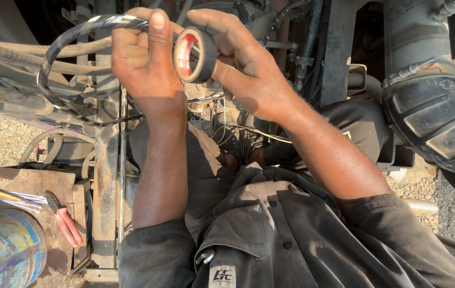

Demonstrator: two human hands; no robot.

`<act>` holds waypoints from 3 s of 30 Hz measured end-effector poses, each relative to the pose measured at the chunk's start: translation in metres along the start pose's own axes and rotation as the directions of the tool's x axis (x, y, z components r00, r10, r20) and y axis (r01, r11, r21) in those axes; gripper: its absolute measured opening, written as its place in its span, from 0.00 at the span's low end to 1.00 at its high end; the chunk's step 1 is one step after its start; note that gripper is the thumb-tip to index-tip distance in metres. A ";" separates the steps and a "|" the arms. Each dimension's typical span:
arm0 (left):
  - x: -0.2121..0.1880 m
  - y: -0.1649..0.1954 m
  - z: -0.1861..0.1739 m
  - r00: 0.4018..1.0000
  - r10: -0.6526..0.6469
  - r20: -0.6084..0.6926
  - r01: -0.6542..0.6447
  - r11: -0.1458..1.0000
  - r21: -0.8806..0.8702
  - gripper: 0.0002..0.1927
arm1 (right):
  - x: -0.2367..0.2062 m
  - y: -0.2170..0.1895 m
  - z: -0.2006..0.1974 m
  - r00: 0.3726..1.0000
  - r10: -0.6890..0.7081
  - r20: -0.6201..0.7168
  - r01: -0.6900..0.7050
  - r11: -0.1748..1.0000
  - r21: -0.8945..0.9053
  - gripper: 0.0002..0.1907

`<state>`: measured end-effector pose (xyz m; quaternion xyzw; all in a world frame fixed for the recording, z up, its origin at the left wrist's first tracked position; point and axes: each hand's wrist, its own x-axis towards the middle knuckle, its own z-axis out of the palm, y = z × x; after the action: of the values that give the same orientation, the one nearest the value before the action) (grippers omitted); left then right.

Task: The person works under a vehicle, using pliers to strip and adjust wires, then wraps the connections with electrical tape. The hands manipulate the wires and tape throughout the clip, securing the taped sections.

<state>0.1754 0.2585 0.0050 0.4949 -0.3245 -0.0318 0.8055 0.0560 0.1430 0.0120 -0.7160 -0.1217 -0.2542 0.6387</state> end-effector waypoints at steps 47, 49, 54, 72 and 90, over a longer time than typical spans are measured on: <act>-0.084 -0.079 -0.029 0.845 -0.434 -0.311 0.412 0.901 -0.139 0.23 | -0.033 0.060 -0.003 0.939 0.120 0.322 0.234 0.464 -0.855 0.23; -0.087 -0.075 -0.028 0.841 -0.433 -0.324 0.406 0.901 -0.151 0.21 | -0.031 0.062 -0.004 0.920 0.181 0.347 0.226 0.476 -0.850 0.23; -0.098 -0.066 -0.033 0.796 -0.464 -0.389 0.437 0.885 -0.162 0.19 | -0.036 0.062 0.006 0.906 0.106 0.409 0.326 0.443 -0.835 0.27; -0.127 -0.090 -0.036 0.872 -0.396 -0.289 0.404 0.914 -0.034 0.13 | -0.043 0.072 -0.006 0.905 0.361 0.226 -0.152 0.770 -0.620 0.21; -0.127 -0.082 -0.040 0.942 -0.326 -0.081 0.314 0.940 -0.135 0.14 | -0.042 0.092 -0.023 0.411 0.911 -0.023 -0.862 0.380 -0.336 0.17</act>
<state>0.1200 0.2954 -0.1359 0.4927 -0.1958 -0.1566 0.8333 0.0616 0.1131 -0.0874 -0.7735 0.2683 0.1737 0.5473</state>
